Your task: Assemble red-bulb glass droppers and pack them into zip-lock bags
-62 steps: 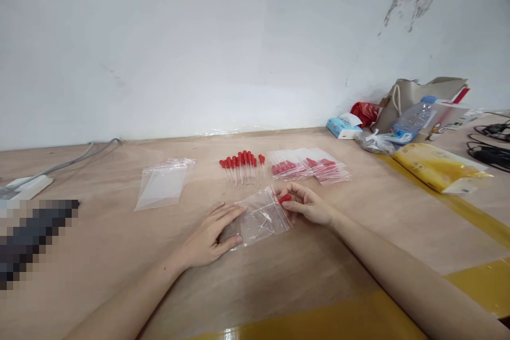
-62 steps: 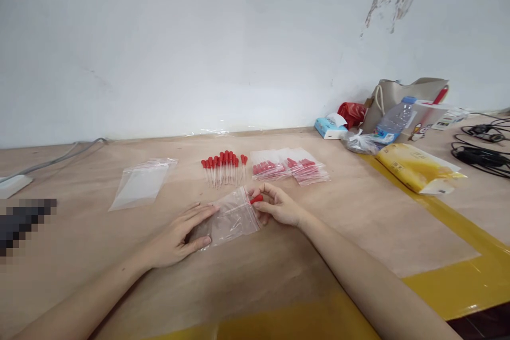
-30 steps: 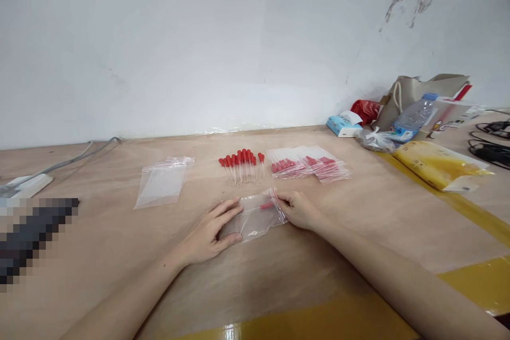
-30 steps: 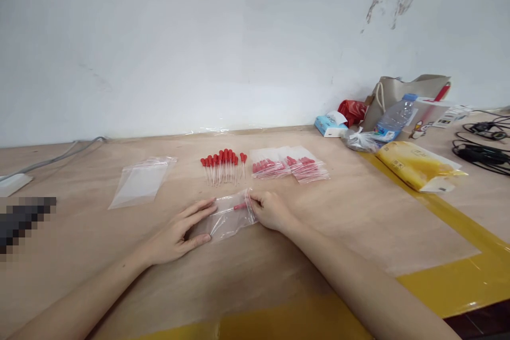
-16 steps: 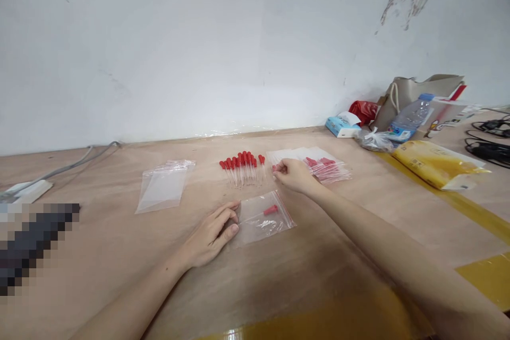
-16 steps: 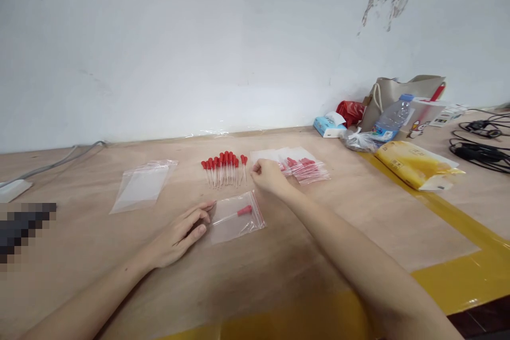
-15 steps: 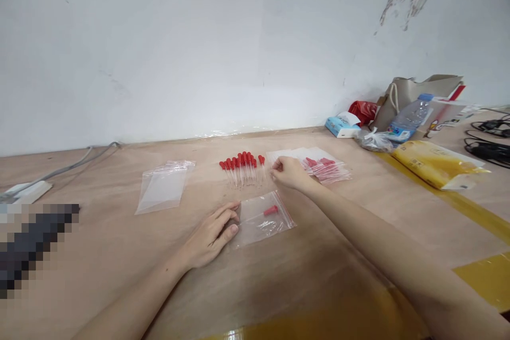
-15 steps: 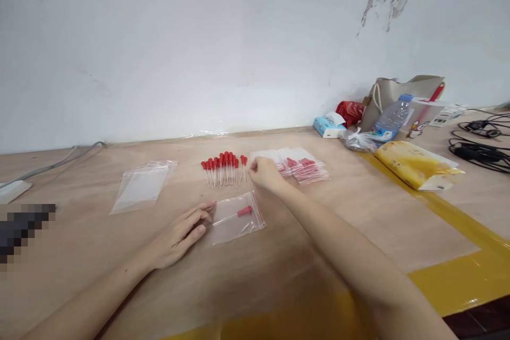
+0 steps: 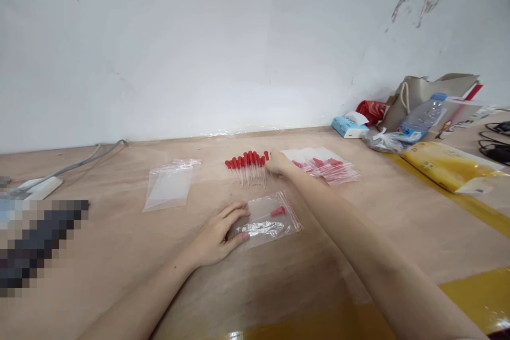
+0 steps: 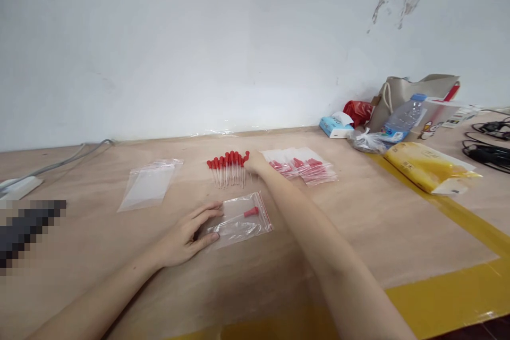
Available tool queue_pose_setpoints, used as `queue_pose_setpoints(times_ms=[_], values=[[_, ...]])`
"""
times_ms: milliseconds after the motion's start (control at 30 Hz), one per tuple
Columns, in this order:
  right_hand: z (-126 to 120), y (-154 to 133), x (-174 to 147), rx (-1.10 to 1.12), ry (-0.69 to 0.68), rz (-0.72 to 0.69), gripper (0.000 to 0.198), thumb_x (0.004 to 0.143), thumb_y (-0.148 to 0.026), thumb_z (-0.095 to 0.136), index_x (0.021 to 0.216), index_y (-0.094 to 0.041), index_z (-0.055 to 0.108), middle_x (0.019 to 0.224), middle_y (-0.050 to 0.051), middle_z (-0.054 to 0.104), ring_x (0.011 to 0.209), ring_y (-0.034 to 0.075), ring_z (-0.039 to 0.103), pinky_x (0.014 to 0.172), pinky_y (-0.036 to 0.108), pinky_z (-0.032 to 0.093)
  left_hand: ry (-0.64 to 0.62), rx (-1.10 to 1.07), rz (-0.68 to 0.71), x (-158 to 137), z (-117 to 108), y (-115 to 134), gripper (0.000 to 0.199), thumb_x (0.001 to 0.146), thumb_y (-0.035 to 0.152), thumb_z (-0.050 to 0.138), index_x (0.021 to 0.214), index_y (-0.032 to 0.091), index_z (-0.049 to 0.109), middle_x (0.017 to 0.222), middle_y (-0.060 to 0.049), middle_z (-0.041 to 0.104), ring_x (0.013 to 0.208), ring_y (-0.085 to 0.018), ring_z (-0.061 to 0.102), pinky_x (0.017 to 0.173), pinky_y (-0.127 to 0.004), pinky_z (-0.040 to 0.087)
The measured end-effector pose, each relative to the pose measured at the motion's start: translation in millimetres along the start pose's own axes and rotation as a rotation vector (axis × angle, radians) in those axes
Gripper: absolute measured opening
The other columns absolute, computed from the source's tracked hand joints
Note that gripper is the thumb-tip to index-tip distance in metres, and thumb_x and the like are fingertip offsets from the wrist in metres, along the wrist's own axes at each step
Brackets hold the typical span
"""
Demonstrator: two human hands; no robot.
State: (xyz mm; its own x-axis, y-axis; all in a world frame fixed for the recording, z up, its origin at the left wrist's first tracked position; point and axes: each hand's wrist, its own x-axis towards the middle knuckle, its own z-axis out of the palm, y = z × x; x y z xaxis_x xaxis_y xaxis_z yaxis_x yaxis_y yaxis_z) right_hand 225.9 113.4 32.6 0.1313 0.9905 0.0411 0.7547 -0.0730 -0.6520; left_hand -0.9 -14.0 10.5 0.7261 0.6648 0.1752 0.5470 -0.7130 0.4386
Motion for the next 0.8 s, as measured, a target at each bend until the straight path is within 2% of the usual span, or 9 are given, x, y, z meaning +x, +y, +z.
queue_pose_setpoints(times_ms=[67, 167, 233, 300, 400, 567, 667, 800], values=[[-8, 3, -7, 0.064, -0.002, -0.009, 0.047, 0.068, -0.014, 0.052, 0.113, -0.009, 0.046, 0.07, 0.006, 0.061, 0.055, 0.014, 0.055, 0.049, 0.022, 0.041, 0.002, -0.003, 0.001, 0, 0, 0, 0.036, 0.085, 0.036, 0.045, 0.119, 0.024, 0.045, 0.133, -0.006, 0.039, 0.119, -0.022, 0.039, 0.098, -0.038, 0.036], [-23, 17, -29, 0.237, 0.019, -0.046, 0.066, 0.069, -0.015, 0.045, 0.131, -0.014, 0.022, 0.067, -0.001, 0.058, 0.046, 0.01, 0.052, 0.043, 0.02, 0.04, 0.0, -0.002, -0.008, 0, -2, 2, 0.037, 0.085, 0.036, 0.045, 0.121, 0.025, 0.043, 0.132, -0.005, 0.039, 0.119, -0.021, 0.039, 0.098, -0.037, 0.036], [-31, 31, -51, 0.517, 0.084, -0.072, 0.069, 0.068, -0.015, 0.043, 0.131, -0.019, 0.017, 0.056, -0.007, 0.05, 0.038, 0.009, 0.046, 0.037, 0.019, 0.037, 0.0, 0.004, -0.009, 0, -2, 2, 0.038, 0.085, 0.037, 0.044, 0.122, 0.025, 0.043, 0.132, -0.005, 0.04, 0.119, -0.022, 0.039, 0.098, -0.037, 0.036], [-35, 46, -73, 0.692, 0.122, -0.058, 0.069, 0.068, -0.018, 0.045, 0.131, -0.021, 0.017, 0.05, -0.01, 0.044, 0.034, 0.008, 0.042, 0.034, 0.018, 0.035, -0.001, 0.011, -0.009, 1, -3, 3, 0.039, 0.085, 0.037, 0.044, 0.122, 0.025, 0.042, 0.132, -0.005, 0.04, 0.119, -0.022, 0.04, 0.097, -0.038, 0.036], [-32, 65, -98, 0.848, 0.195, 0.023, 0.064, 0.066, -0.022, 0.05, 0.125, -0.022, 0.022, 0.053, -0.01, 0.045, 0.036, 0.009, 0.044, 0.032, 0.019, 0.038, -0.002, 0.021, -0.008, 1, -3, 3, 0.04, 0.085, 0.037, 0.044, 0.123, 0.025, 0.041, 0.132, -0.006, 0.04, 0.118, -0.022, 0.041, 0.097, -0.038, 0.037], [-14, 77, -107, 0.976, 0.283, 0.017, 0.051, 0.067, -0.029, 0.057, 0.107, -0.025, 0.027, 0.062, -0.008, 0.047, 0.048, 0.011, 0.053, 0.043, 0.025, 0.05, -0.009, 0.022, -0.012, 0, -3, 2, 0.042, 0.085, 0.038, 0.044, 0.125, 0.025, 0.04, 0.133, -0.006, 0.039, 0.118, -0.023, 0.04, 0.097, -0.039, 0.036], [-8, 73, -110, 1.018, 0.252, 0.022, 0.047, 0.067, -0.031, 0.059, 0.101, -0.026, 0.026, 0.063, -0.008, 0.047, 0.051, 0.013, 0.056, 0.049, 0.029, 0.053, -0.002, 0.016, -0.008, 0, -2, 1, 0.043, 0.085, 0.037, 0.045, 0.125, 0.025, 0.039, 0.133, -0.006, 0.039, 0.118, -0.023, 0.04, 0.097, -0.039, 0.036], [-7, 66, -121, 1.032, 0.143, 0.029, 0.046, 0.069, -0.033, 0.059, 0.1, -0.026, 0.026, 0.063, -0.008, 0.049, 0.049, 0.012, 0.057, 0.049, 0.031, 0.054, -0.005, 0.023, -0.016, 0, -2, 1, 0.043, 0.085, 0.038, 0.044, 0.126, 0.025, 0.038, 0.134, -0.006, 0.038, 0.119, -0.023, 0.039, 0.098, -0.038, 0.036]])
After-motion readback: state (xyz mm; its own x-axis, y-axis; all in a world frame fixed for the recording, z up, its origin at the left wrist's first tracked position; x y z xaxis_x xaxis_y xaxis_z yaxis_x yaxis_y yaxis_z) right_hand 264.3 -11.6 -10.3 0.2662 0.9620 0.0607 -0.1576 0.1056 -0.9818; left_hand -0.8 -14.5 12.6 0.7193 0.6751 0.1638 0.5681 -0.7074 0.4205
